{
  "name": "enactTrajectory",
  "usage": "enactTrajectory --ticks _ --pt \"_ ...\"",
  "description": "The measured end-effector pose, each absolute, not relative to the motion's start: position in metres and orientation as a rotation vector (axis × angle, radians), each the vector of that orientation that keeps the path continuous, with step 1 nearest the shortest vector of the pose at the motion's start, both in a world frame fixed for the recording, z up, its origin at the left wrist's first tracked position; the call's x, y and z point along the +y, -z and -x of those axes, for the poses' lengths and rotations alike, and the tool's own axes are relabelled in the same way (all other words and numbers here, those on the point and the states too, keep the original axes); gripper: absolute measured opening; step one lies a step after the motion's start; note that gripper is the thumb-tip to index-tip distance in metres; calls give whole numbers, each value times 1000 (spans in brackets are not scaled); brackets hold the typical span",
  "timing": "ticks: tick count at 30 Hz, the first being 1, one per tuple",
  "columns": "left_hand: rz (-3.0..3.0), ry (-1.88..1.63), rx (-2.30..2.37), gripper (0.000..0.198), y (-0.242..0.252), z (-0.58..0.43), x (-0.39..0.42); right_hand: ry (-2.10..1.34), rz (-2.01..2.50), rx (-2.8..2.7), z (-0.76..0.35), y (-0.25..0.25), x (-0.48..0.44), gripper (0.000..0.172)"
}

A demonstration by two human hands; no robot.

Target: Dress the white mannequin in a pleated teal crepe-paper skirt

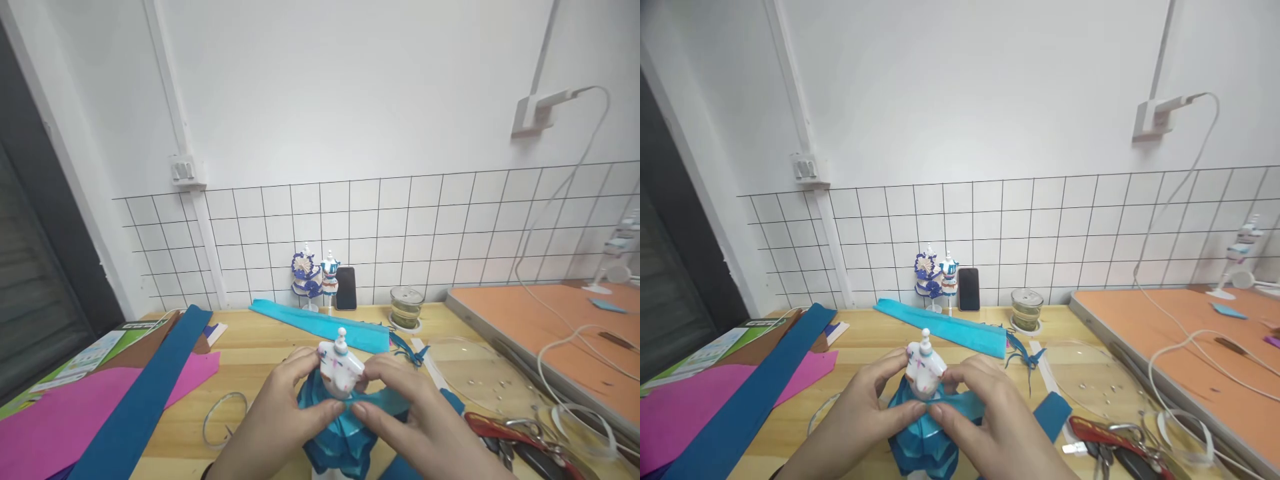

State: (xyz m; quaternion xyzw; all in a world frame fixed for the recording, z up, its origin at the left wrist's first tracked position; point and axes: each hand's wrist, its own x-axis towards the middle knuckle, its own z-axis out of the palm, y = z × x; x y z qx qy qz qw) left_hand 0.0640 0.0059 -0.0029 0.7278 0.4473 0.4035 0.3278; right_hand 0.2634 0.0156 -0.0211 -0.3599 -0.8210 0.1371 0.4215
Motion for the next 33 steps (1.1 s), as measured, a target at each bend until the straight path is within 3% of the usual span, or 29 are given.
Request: enactTrajectory --ticks 10,16,25,33 --pt "-1786 -1008 1247 74 24 -53 18 -495 1029 -2193 -262 17 14 8" --pt "-1860 -1029 1298 75 25 -56 18 -374 967 -2226 -263 16 13 8" --pt "-1990 -1025 1355 73 27 -58 17 -665 889 -2236 -264 14 10 13" --pt "-2006 -978 1346 73 25 -57 16 -620 923 -2138 -259 23 16 11"
